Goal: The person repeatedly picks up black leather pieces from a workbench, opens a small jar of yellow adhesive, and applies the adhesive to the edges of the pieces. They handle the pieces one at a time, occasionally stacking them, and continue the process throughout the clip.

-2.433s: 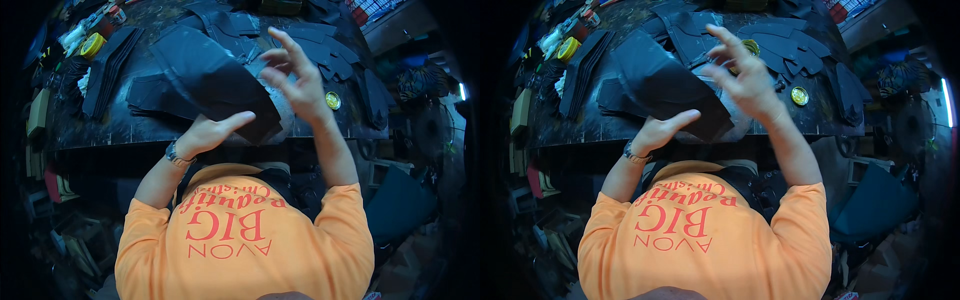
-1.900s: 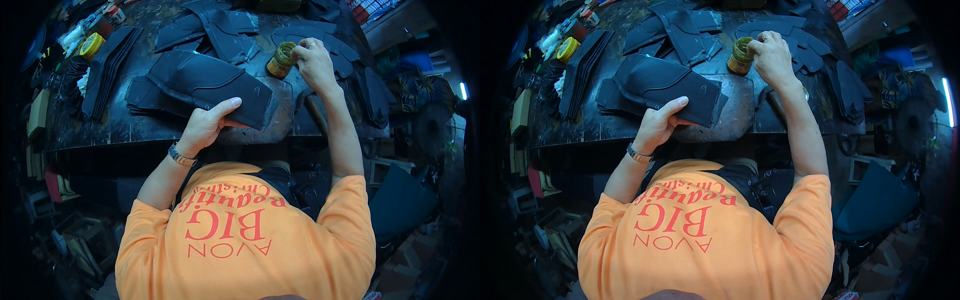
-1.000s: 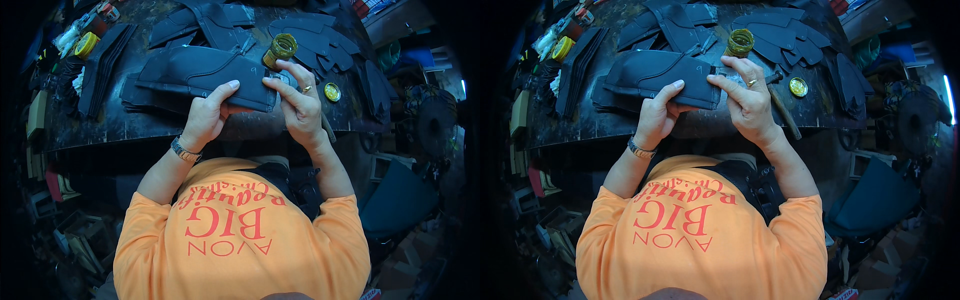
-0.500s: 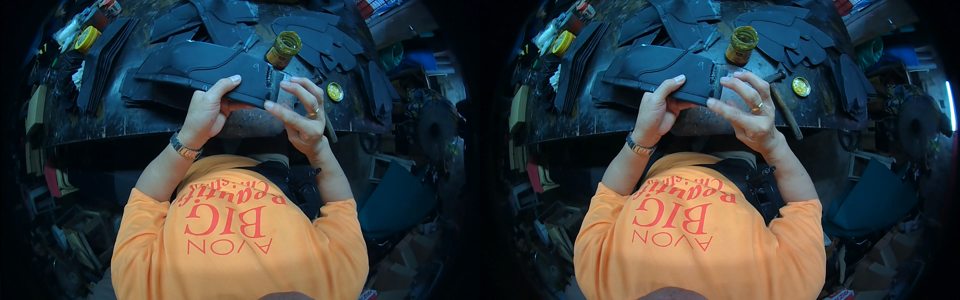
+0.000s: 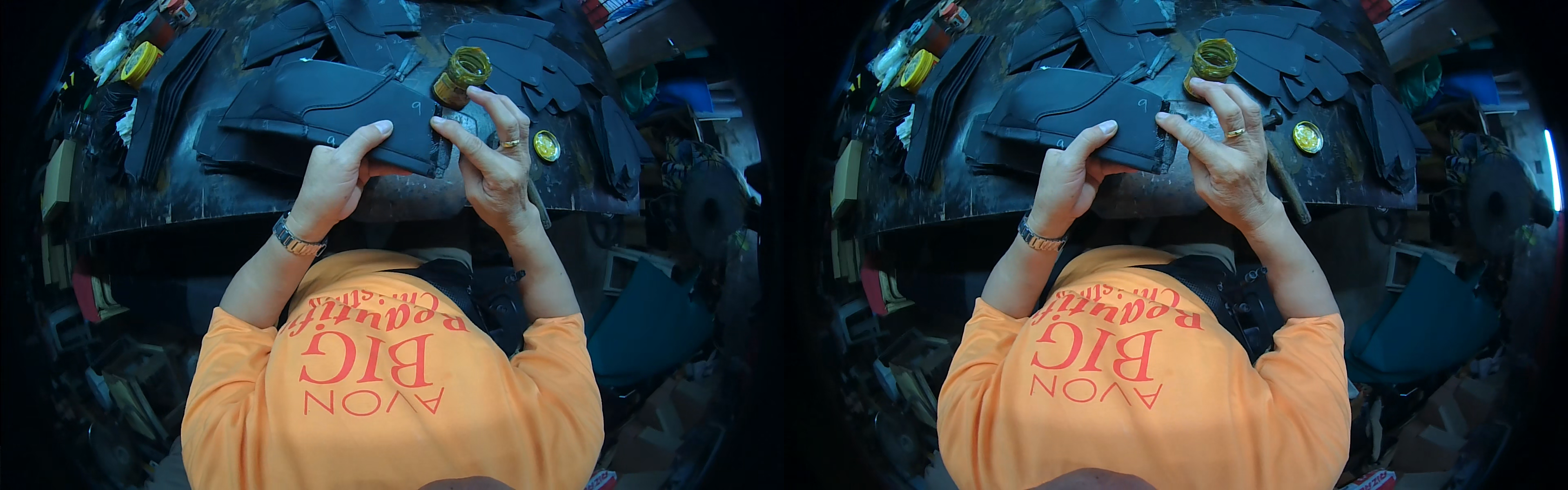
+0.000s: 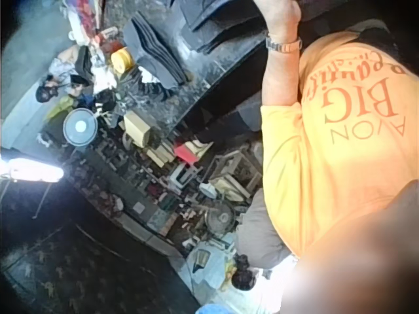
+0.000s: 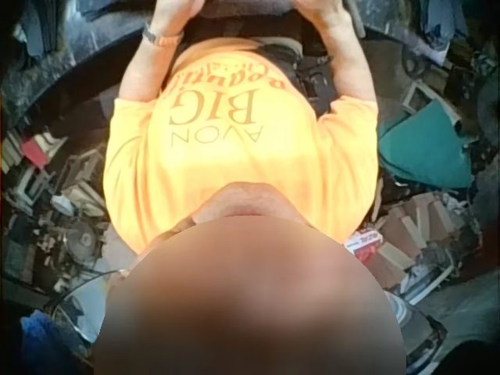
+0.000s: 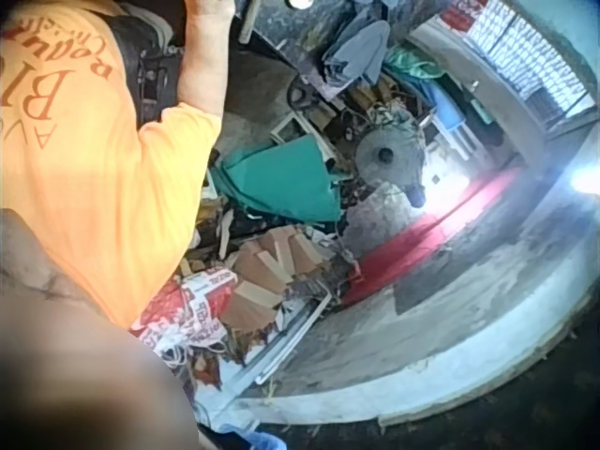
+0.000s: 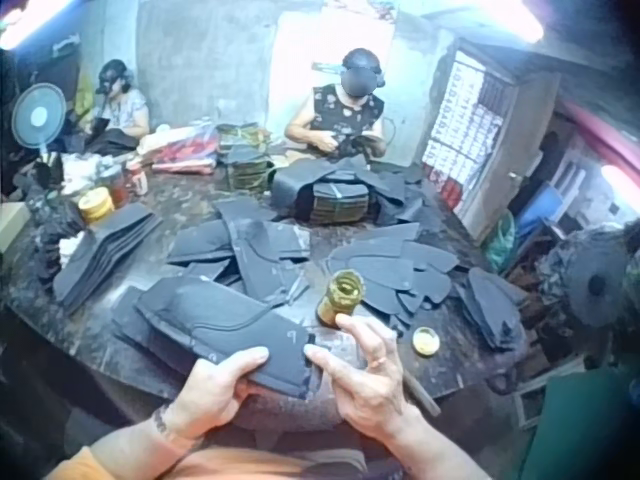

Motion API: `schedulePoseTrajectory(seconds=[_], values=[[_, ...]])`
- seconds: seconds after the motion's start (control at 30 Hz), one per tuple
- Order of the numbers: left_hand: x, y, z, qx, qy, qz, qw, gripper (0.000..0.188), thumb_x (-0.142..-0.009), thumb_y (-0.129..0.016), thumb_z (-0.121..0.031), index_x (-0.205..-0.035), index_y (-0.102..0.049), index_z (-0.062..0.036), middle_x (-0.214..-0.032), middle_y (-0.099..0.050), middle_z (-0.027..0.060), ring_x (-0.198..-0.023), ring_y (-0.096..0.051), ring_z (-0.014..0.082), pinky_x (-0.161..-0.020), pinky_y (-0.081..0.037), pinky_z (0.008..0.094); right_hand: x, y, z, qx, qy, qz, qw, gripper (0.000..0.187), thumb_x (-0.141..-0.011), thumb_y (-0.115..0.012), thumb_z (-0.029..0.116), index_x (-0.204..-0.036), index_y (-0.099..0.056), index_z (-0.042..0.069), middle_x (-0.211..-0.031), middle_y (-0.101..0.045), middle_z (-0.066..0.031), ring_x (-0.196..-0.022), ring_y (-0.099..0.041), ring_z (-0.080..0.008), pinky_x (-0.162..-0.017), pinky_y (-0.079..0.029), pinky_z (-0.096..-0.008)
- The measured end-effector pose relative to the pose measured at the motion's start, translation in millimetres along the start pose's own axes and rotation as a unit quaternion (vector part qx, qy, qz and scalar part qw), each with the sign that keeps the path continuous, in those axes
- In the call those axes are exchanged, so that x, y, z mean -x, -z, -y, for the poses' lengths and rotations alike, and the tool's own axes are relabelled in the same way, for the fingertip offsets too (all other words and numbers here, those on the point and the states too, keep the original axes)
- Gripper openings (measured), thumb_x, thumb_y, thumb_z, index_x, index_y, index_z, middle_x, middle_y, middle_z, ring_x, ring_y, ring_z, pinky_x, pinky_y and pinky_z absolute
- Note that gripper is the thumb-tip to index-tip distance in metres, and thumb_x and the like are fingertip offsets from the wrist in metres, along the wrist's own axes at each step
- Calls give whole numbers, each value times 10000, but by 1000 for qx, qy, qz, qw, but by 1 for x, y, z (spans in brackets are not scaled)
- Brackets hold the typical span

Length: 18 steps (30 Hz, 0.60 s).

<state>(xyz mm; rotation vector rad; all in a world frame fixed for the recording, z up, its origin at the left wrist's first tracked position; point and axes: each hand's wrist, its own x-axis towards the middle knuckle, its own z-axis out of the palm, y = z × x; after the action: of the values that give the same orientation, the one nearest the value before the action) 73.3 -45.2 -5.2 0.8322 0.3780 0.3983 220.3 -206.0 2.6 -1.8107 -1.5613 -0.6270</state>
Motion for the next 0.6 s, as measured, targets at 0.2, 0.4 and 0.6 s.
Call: schedulePoseTrajectory(seconds=[0.2, 0.4, 0.6], values=[[-2, 5, 1, 31, 11, 4, 999, 280, -963, -627, -126, -1130, -639, 98, -1048, -712, 162, -919, -734, 242, -758, -650, 382, 6, -1, 4, -15, 19, 6, 1000, 510, -726, -691, -86, -1143, -750, 201, -1329, -561, -76, -1231, -505, -308, -1005, -461, -424], [-6, 6, 0, 9, 27, -24, 999, 227, -939, -665, -132, -1097, -683, 30, -1017, -725, 95, -904, -725, 193, -716, -637, 336, 15, 4, 5, -22, 113, 1, 993, 470, -748, -673, -92, -1093, -762, 213, -1251, -577, -83, -1150, -569, -309, -966, -493, -470], [-2, 37, -45, -296, -89, 26, 951, 394, -846, -792, -131, -1182, -652, 19, -1105, -696, 44, -970, -637, 119, -881, -530, 285, 33, -10, 1, -138, -32, -45, 989, 513, -803, -609, -143, -1271, -604, 66, -1279, -536, -185, -1098, -601, -308, -962, -493, -407]])
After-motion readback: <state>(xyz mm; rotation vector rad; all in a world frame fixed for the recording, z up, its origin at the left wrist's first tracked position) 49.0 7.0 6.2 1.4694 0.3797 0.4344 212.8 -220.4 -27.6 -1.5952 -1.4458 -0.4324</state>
